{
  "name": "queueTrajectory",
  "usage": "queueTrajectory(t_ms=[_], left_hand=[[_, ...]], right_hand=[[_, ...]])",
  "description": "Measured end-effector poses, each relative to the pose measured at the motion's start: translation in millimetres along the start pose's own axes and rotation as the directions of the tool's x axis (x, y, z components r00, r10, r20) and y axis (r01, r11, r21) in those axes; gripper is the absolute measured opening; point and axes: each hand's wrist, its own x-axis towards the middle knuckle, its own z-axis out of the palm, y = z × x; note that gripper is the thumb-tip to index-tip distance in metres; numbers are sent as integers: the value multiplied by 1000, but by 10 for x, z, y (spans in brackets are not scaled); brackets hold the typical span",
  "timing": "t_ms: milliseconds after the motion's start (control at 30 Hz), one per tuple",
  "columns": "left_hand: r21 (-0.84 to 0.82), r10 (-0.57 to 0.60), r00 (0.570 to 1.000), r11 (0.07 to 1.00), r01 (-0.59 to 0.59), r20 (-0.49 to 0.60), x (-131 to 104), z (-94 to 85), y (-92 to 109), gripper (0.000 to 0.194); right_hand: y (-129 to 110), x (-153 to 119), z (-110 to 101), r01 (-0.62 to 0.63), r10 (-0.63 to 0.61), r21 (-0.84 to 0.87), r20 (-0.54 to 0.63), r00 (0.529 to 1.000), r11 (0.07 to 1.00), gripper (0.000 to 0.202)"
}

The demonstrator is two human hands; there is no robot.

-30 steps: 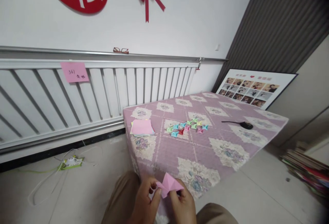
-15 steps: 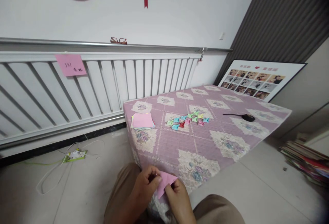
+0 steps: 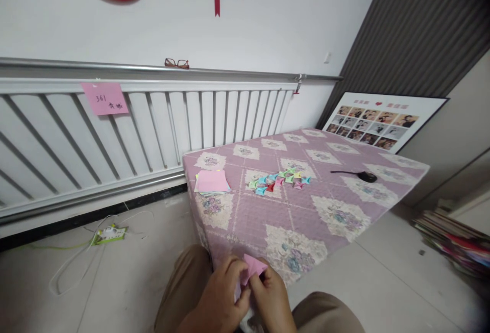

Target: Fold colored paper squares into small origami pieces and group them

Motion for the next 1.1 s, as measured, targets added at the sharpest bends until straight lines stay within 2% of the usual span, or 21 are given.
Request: queueTrajectory(t_ms=[100,233,500,800,1100], left_hand=[[132,-72,997,989,73,-9,-1,94,10,30],[211,-167,986,964,159,23,62,173,-9,28],[306,-299,935,923,233,189,214,174,-84,21],[322,-311,919,919,226,244,225,221,-99,25],[379,-293,919,908,181,265,339,194,-145,23]], right_hand=[[5,1,2,51,-50,-113,16,999,992,26],[38,3,7,128,-127,-328,26,992,936,27],[142,33,-9,131,-120,-553,57,991,823,26],[193,19,-53,70,-59,-662,38,998,746,21],[213,97,-28,190,-125,-720,143,982,667,25]])
